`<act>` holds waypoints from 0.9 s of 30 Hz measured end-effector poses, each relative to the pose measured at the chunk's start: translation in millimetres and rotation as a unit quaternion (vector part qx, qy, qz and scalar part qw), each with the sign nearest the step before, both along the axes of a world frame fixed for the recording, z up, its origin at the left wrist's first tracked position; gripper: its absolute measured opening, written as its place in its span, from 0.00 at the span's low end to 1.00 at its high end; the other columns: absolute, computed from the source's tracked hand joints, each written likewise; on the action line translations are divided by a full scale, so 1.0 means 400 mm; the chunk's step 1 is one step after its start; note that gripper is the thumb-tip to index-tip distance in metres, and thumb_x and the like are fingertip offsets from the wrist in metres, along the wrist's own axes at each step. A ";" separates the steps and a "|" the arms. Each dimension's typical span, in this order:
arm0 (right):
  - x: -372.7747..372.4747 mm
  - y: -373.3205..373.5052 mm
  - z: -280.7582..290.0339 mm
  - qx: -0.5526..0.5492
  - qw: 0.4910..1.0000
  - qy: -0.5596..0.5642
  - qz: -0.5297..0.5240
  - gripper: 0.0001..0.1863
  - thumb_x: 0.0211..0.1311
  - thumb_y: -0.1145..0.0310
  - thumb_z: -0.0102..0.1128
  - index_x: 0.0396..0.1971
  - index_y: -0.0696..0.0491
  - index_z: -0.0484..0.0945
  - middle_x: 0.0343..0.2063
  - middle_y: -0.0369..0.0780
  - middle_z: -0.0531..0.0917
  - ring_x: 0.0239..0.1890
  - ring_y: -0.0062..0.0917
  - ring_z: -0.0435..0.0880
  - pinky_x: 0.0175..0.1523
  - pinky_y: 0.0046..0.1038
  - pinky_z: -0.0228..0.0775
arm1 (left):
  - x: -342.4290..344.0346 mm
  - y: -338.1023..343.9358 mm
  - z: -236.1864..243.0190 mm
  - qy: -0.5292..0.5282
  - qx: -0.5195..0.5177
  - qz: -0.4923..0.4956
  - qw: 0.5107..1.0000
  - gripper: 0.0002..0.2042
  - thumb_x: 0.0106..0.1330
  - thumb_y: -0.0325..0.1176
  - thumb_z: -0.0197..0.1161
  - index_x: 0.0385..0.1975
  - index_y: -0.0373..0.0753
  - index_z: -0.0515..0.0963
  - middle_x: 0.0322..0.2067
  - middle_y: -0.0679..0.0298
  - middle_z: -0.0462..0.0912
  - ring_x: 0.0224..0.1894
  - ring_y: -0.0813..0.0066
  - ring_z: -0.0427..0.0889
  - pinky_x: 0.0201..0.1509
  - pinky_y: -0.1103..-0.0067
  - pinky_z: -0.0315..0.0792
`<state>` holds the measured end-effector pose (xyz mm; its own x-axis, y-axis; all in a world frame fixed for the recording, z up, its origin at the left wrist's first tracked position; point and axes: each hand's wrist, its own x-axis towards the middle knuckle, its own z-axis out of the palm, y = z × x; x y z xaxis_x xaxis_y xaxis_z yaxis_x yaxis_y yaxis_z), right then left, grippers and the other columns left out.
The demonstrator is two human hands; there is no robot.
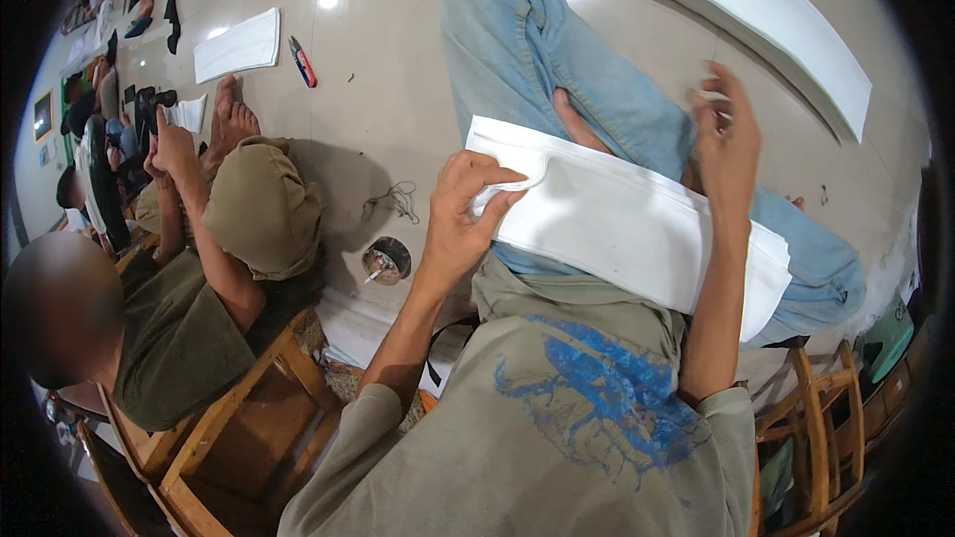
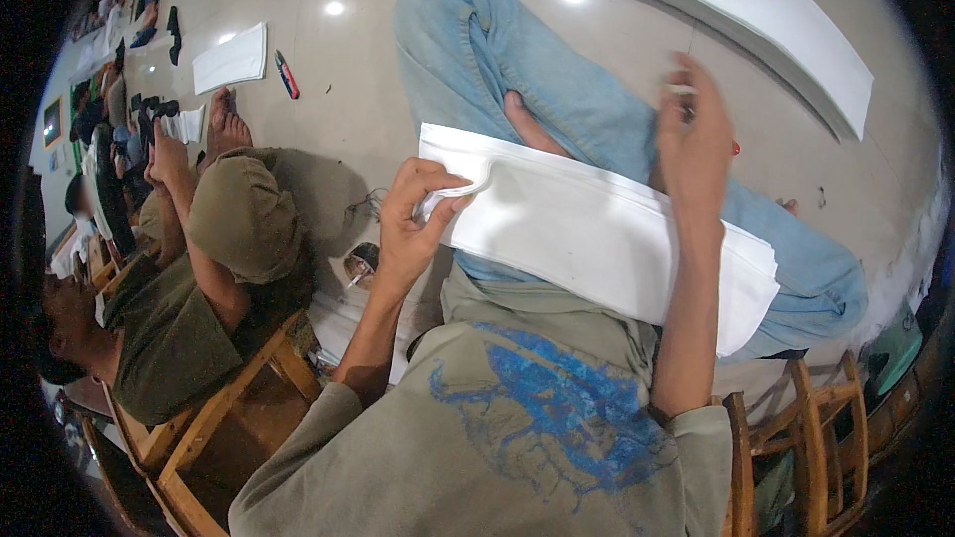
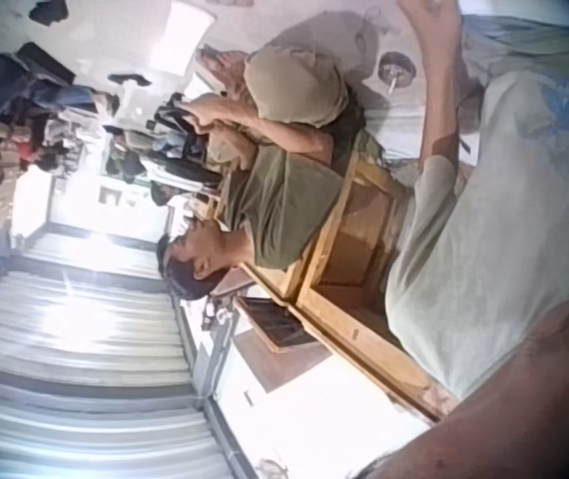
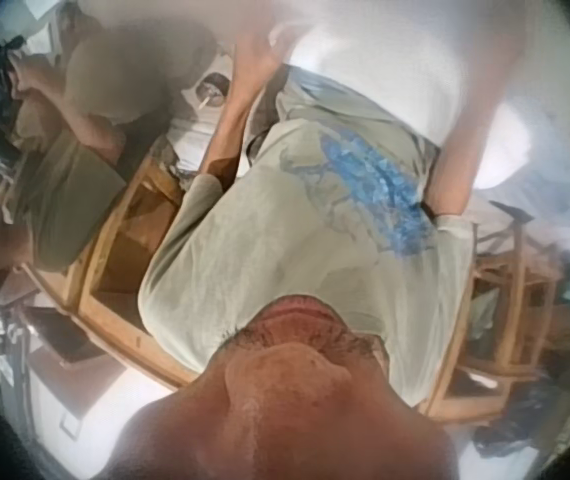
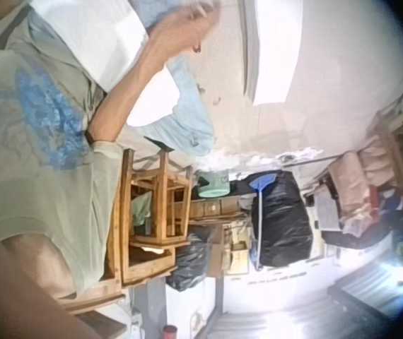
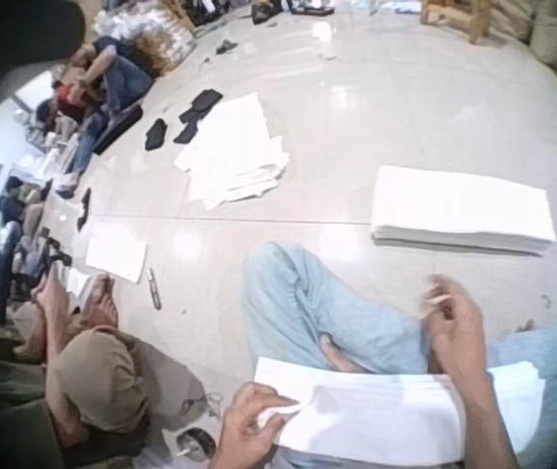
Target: The person sits on the floor and stitches a stack of white paper sheets together using a needle and thread. They align the edges of the paper, pull the needle through the stack, and tie off the thread. The person then uses scissors to trim the excess thread and places the finished stack on the floor.
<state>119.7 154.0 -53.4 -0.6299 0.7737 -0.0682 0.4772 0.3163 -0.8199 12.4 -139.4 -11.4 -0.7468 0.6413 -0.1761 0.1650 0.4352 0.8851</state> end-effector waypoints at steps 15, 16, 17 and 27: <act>-0.105 -0.166 0.026 -0.083 0.958 0.112 0.249 0.09 0.71 0.67 0.60 0.33 0.56 0.81 0.31 0.44 0.82 0.35 0.41 0.81 0.43 0.38 0.73 | 0.019 -0.003 -0.009 -0.042 0.016 0.044 0.998 0.07 0.64 0.23 0.69 0.41 0.37 0.86 0.39 0.64 0.79 0.46 0.72 0.76 0.54 0.77 0.69; -0.086 -0.128 0.019 -0.077 0.977 0.069 0.186 0.12 0.74 0.64 0.56 0.32 0.56 0.79 0.29 0.44 0.81 0.33 0.38 0.80 0.42 0.37 0.72 | 0.013 -0.005 -0.009 -0.048 0.022 0.041 0.998 0.07 0.65 0.24 0.69 0.41 0.36 0.85 0.39 0.65 0.79 0.46 0.74 0.77 0.53 0.78 0.69; -0.054 -0.075 0.004 -0.072 0.990 0.026 0.119 0.16 0.76 0.62 0.51 0.31 0.56 0.78 0.27 0.44 0.80 0.31 0.36 0.79 0.41 0.35 0.72 | 0.008 -0.010 -0.013 -0.082 0.039 0.070 0.993 0.06 0.67 0.24 0.68 0.42 0.35 0.85 0.40 0.65 0.80 0.45 0.75 0.77 0.53 0.79 0.70; 0.309 0.249 0.087 0.087 0.978 -0.115 -0.154 0.29 0.68 0.66 0.67 0.66 0.56 0.72 0.55 0.47 0.83 0.52 0.35 0.84 0.55 0.35 0.78 | -0.039 0.009 0.021 -0.040 -0.083 0.023 0.996 0.08 0.70 0.29 0.69 0.41 0.32 0.81 0.31 0.69 0.81 0.36 0.81 0.72 0.43 0.80 0.69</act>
